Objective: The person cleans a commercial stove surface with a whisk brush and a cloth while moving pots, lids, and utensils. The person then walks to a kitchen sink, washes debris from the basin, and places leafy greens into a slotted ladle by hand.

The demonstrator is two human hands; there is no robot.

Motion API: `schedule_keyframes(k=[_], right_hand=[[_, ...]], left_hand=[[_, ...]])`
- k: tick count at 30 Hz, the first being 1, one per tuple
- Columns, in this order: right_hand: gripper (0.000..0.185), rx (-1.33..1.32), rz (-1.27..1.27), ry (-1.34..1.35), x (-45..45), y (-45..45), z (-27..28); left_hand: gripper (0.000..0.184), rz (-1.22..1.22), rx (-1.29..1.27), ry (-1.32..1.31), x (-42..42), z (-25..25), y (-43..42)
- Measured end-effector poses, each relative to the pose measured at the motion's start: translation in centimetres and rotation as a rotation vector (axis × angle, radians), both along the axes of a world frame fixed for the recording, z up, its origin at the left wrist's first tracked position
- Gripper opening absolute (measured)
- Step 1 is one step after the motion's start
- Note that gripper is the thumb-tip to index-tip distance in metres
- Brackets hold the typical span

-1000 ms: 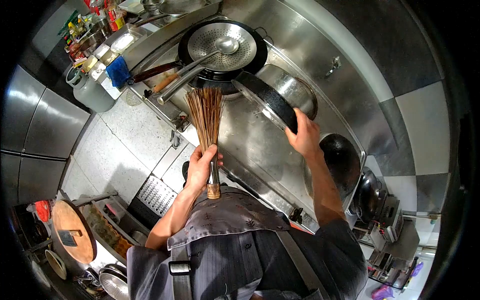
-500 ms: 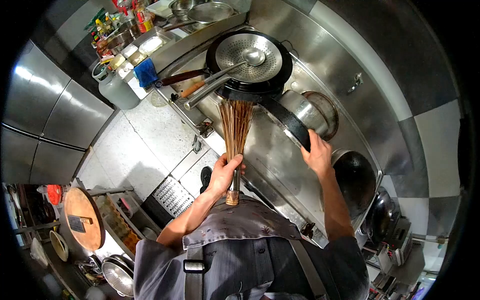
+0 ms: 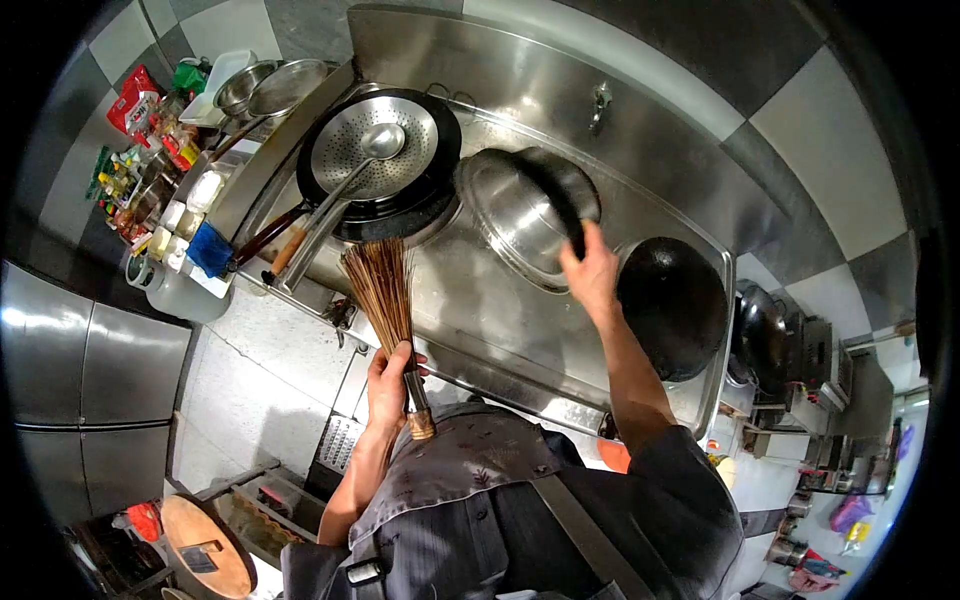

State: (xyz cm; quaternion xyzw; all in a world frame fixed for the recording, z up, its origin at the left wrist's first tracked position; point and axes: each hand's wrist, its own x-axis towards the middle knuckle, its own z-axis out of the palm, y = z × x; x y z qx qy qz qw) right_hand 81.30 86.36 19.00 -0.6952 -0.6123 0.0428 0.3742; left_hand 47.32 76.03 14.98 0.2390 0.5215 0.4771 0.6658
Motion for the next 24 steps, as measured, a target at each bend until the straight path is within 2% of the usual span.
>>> schedule_keyframes(k=[2, 4, 5, 6, 8, 9, 11, 12, 14, 16, 17, 20, 21, 22, 23, 24], right_hand=[[0.036, 0.193, -0.132, 0.352, 2.1, 1.8, -2.2], [0.031, 0.312, -0.246, 0.546, 5.7, 4.0, -5.0], [0.025, 0.191, -0.302, 0.745, 8.3, 5.1, -6.5], [0.024, 0.308, -0.355, 0.945, 8.1, 5.7, -6.0], [0.028, 0.123, -0.615, 1.094, 8.6, 6.5, -5.8], [0.028, 0.128, -0.616, 1.103, 9.1, 7.0, -6.3], [0.040, 0.056, -0.666, 1.375, 11.0, 8.7, -8.9], [0.040, 0.060, -0.678, 1.378, 12.1, 10.0, -11.1], [0.056, 0.020, -0.502, 1.529, 14.0, 11.7, -15.2], [0.067, -0.176, -0.558, 1.413, 11.8, 11.1, -12.3], [0.075, -0.307, -0.496, 1.288, 11.3, 10.6, -11.8], [0.074, -0.694, -0.418, 0.594, 10.2, 8.2, -8.9], [0.070, -0.513, -0.462, 0.095, 9.1, 7.0, -10.4], [0.065, -0.295, -0.406, 0.044, 7.8, 5.4, -11.4], [0.062, -0.362, -0.252, 0.199, 4.8, 2.7, -7.3], [0.060, -0.418, -0.130, 0.234, 2.6, 0.6, -6.1]], left_hand=[[0.040, -0.008, 0.006, 0.021, -0.1, 0.1, -0.3], [0.033, 0.012, 0.005, 0.006, 0.0, 0.6, -0.3], [0.032, 0.010, 0.012, 0.002, -0.2, 0.3, -0.3], [0.032, 0.007, 0.021, -0.001, -0.2, 0.2, -0.4], [0.032, 0.003, 0.022, 0.039, -0.5, 0.2, -0.6], [0.032, -0.013, 0.014, 0.061, -0.6, 0.2, -0.6], [0.033, -0.019, 0.011, 0.054, -0.6, -0.3, -0.4], [0.033, -0.030, 0.008, 0.058, -0.4, -0.2, -0.2], [0.033, -0.018, -0.004, 0.072, -0.3, 0.3, -0.3], [0.031, -0.034, -0.004, 0.069, 0.2, 0.8, -0.1], [0.031, -0.037, -0.002, 0.069, 0.4, 0.9, -0.1], [0.030, -0.086, 0.007, 0.073, 1.0, 1.0, 0.5], [0.030, -0.100, 0.012, 0.075, 1.3, 1.4, 0.7], [0.031, -0.113, 0.015, 0.077, 1.7, 1.5, 1.0], [0.036, -0.174, 0.033, 0.090, 1.7, 1.0, 1.4], [0.036, -0.198, 0.030, 0.092, 2.1, 1.2, 1.7]])
